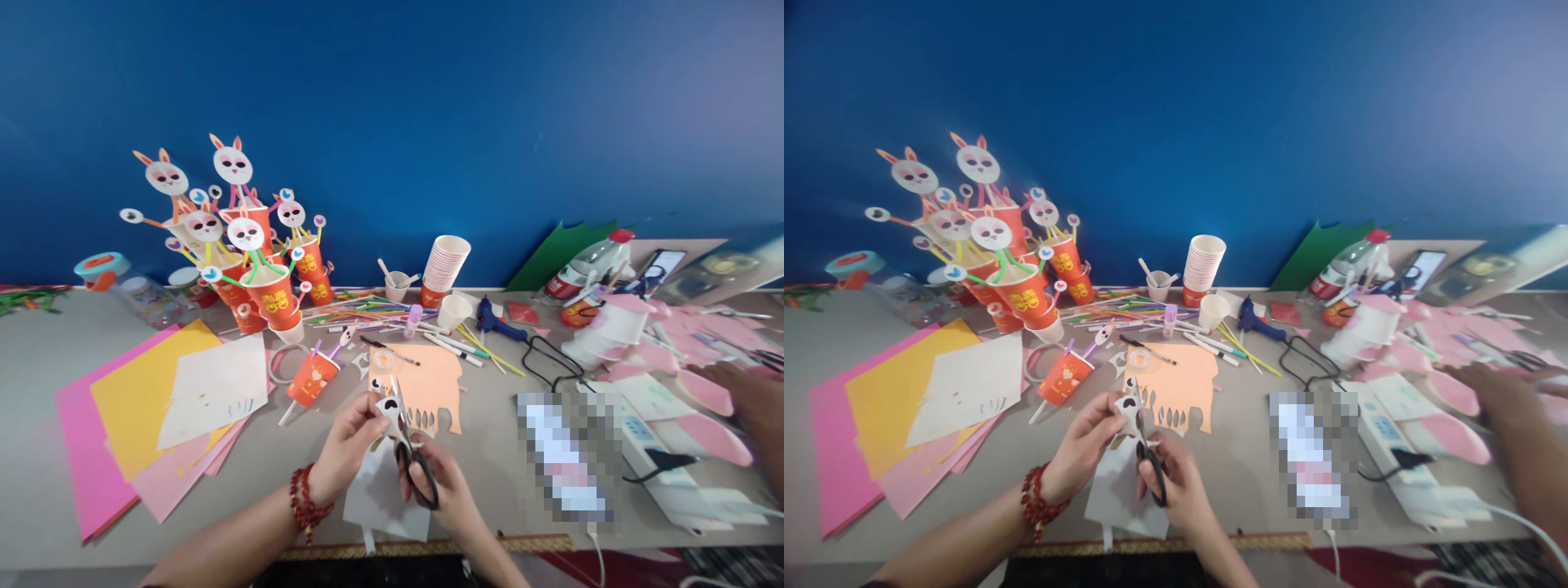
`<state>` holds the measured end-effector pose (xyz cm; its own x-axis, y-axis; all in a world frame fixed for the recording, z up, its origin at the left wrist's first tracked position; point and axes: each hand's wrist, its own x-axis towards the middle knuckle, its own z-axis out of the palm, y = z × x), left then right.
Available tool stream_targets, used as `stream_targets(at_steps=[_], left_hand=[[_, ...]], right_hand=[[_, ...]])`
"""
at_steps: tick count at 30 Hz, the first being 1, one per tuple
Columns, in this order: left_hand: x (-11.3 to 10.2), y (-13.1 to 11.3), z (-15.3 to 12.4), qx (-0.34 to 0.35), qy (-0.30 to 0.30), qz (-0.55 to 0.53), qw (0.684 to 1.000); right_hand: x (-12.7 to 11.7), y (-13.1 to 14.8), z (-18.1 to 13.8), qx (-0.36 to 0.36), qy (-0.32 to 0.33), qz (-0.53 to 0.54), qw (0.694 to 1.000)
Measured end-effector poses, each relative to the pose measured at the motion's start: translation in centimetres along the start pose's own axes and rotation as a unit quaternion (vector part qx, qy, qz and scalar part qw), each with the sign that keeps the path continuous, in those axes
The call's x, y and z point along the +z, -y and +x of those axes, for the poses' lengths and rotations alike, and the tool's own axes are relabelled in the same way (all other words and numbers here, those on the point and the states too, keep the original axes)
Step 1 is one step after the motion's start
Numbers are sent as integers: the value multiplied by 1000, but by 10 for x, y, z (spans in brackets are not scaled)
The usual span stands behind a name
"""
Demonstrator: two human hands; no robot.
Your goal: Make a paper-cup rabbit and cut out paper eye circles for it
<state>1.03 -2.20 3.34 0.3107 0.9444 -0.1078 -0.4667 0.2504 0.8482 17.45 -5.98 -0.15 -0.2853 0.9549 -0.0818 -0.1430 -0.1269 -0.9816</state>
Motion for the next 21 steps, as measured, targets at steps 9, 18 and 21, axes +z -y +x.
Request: stream_targets(at_steps=[9,18,21], left_hand=[[3,0,-1,-7,-8,5,1000],[4,-1,0,-3,1,3,1000],[3,0,0,-1,-2,5,1000]], right_hand=[[4,10,-1,21,20,13,999],[5,7,-2,20,13,14,1000],[5,8,-2,16,9,11,1000]])
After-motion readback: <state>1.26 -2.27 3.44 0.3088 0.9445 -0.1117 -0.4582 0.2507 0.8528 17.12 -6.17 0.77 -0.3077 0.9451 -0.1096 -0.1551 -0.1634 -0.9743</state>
